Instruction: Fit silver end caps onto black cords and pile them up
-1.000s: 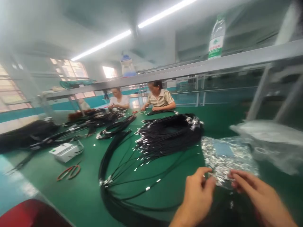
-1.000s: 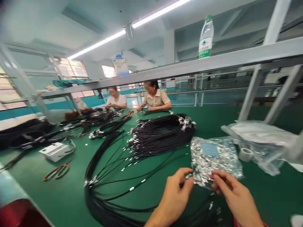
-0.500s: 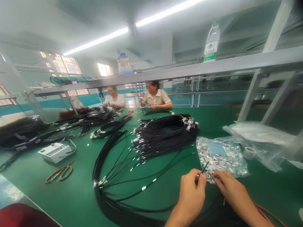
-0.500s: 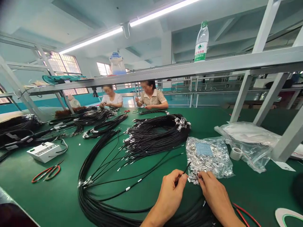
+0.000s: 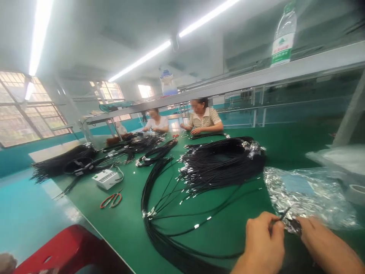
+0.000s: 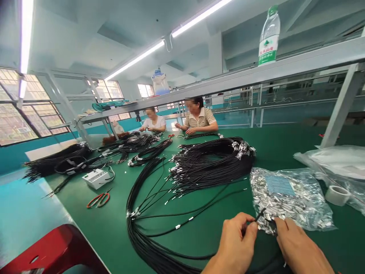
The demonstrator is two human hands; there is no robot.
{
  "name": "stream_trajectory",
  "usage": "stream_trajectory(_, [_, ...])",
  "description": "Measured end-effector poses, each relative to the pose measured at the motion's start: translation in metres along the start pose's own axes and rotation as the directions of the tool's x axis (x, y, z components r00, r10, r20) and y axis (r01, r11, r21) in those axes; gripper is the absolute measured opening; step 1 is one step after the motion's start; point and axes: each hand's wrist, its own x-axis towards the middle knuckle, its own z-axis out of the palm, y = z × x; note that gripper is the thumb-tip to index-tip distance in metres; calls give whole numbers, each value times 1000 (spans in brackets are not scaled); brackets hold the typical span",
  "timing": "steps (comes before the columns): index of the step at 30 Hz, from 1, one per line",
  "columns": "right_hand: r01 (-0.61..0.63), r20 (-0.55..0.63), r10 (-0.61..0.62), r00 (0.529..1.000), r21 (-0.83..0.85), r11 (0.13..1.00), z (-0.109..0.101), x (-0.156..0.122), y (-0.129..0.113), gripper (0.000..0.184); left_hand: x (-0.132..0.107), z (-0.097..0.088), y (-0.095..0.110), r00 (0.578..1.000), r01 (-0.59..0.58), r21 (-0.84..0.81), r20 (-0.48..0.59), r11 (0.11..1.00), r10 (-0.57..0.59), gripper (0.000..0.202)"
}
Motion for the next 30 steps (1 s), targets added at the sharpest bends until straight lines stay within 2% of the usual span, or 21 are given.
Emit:
stream_trajectory(4, [-171, 17, 170, 985, 104, 980, -15, 1, -13, 21, 3, -2, 2, 999, -49, 34, 22, 998, 48, 27])
stream_trajectory(7, [-307, 21, 312, 950, 251, 918, -29, 4, -21, 24, 5, -3, 2, 995, -84, 28, 47, 996, 83, 26])
stream_trajectory(10, [-418, 51, 450, 892, 472, 776, -42, 8, -32, 32, 5, -4, 3, 992, -105, 31, 71, 994, 102, 26])
stream_trajectory(13, [-440, 114, 509, 853, 682, 584, -54, 12, -48, 41, 3, -4, 4, 990, -108, 52, 93, 993, 102, 26])
stream_trajectory(16, [-426, 160, 526, 835, 793, 435, -60, 15, -64, 49, 3, -4, 5, 990, -100, 82, 111, 992, 91, 26])
stream_trajectory(19, [-424, 184, 542, 820, 831, 360, -61, 15, -74, 52, 3, -3, 4, 990, -95, 110, 119, 989, 82, 26])
stream_trajectory(23, [-435, 176, 564, 807, 823, 365, -60, 14, -76, 49, 2, -2, 3, 988, -98, 140, 128, 985, 80, 26])
stream_trajectory(30, [-463, 123, 565, 816, 725, 511, -67, 16, -76, 41, 3, 1, 0, 987, -115, 186, 135, 976, 90, 27])
